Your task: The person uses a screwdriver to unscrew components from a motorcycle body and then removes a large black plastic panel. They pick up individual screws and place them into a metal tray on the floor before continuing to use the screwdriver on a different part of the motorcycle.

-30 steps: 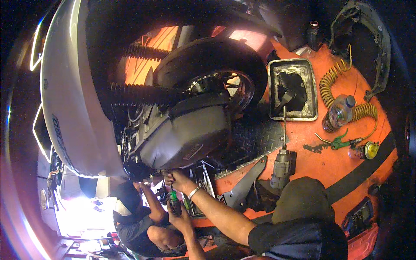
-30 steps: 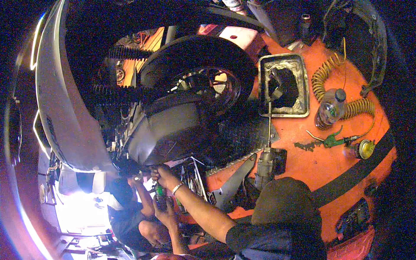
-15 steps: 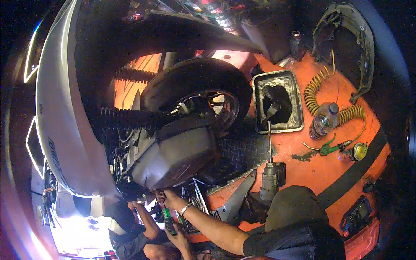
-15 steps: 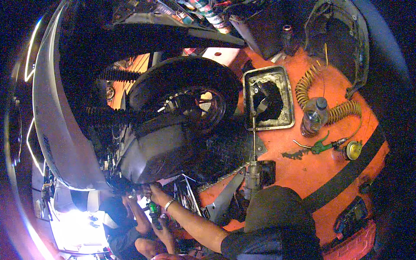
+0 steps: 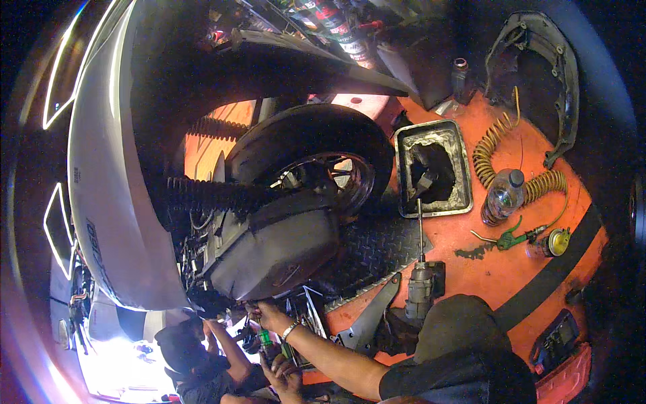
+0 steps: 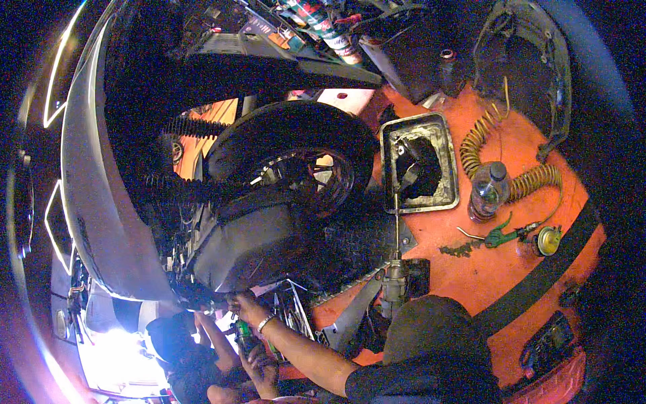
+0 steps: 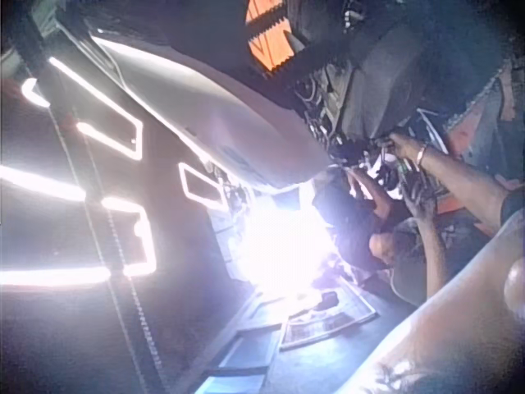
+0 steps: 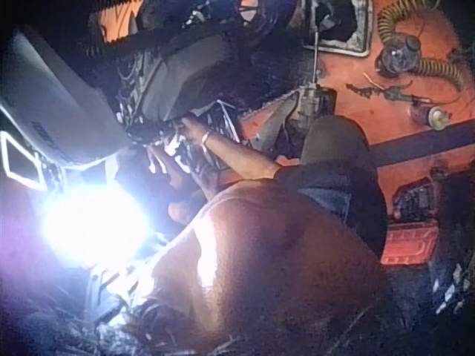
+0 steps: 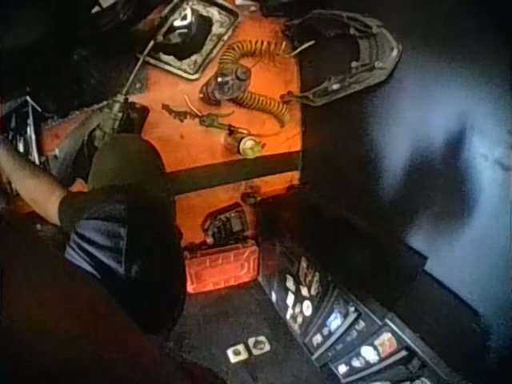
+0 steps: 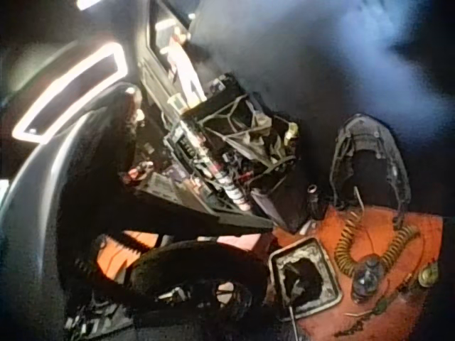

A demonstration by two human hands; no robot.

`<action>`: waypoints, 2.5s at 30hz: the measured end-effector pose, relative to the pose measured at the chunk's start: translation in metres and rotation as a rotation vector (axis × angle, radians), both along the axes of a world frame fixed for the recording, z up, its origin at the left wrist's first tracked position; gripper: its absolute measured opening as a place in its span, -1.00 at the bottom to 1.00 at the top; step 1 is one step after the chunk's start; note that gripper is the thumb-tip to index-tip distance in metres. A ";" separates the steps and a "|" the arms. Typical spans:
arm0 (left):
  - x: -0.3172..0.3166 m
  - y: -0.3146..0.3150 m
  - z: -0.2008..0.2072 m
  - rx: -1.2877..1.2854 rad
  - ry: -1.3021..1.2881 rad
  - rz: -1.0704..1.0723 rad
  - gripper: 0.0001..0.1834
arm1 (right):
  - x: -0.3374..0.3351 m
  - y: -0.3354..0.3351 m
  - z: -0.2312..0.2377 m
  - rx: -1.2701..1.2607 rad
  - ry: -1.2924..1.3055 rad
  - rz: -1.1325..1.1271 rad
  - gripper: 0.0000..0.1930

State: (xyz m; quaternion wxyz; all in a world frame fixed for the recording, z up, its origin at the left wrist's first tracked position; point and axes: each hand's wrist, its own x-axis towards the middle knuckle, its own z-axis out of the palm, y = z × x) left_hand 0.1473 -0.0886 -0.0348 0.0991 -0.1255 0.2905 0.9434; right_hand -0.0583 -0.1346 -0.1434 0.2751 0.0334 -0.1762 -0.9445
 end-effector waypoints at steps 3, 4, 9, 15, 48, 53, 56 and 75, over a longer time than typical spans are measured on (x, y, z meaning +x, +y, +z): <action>0.012 -0.034 -0.001 -1.673 0.287 0.210 -0.57 | 0.026 -0.001 0.052 0.224 -0.111 0.112 -0.89; 0.001 -0.017 -0.009 -2.171 0.395 0.442 -0.51 | 0.021 0.011 0.044 0.200 -0.092 0.120 -0.88; 0.005 -0.034 0.004 -1.278 0.130 0.348 -0.49 | 0.036 0.015 0.062 0.519 -0.053 -0.103 -0.81; -0.024 0.003 -0.018 -1.813 0.349 0.326 -0.50 | -0.015 -0.003 -0.024 0.039 0.102 -0.182 -0.77; -0.001 -0.027 0.008 -1.184 -0.228 0.154 -0.53 | 0.022 0.072 0.068 -0.103 -0.258 0.246 -0.53; -0.037 -0.039 0.033 -0.678 -0.460 -0.347 -0.61 | 0.018 0.066 0.052 -0.120 -0.195 0.238 -0.45; -0.039 -0.016 0.042 -1.563 -0.347 -0.178 -0.45 | 0.008 0.067 0.050 0.090 -0.205 0.175 -0.50; 0.050 -0.089 -0.176 -1.581 -0.008 -0.351 -0.67 | 0.128 0.110 -0.112 1.459 0.267 0.394 -0.76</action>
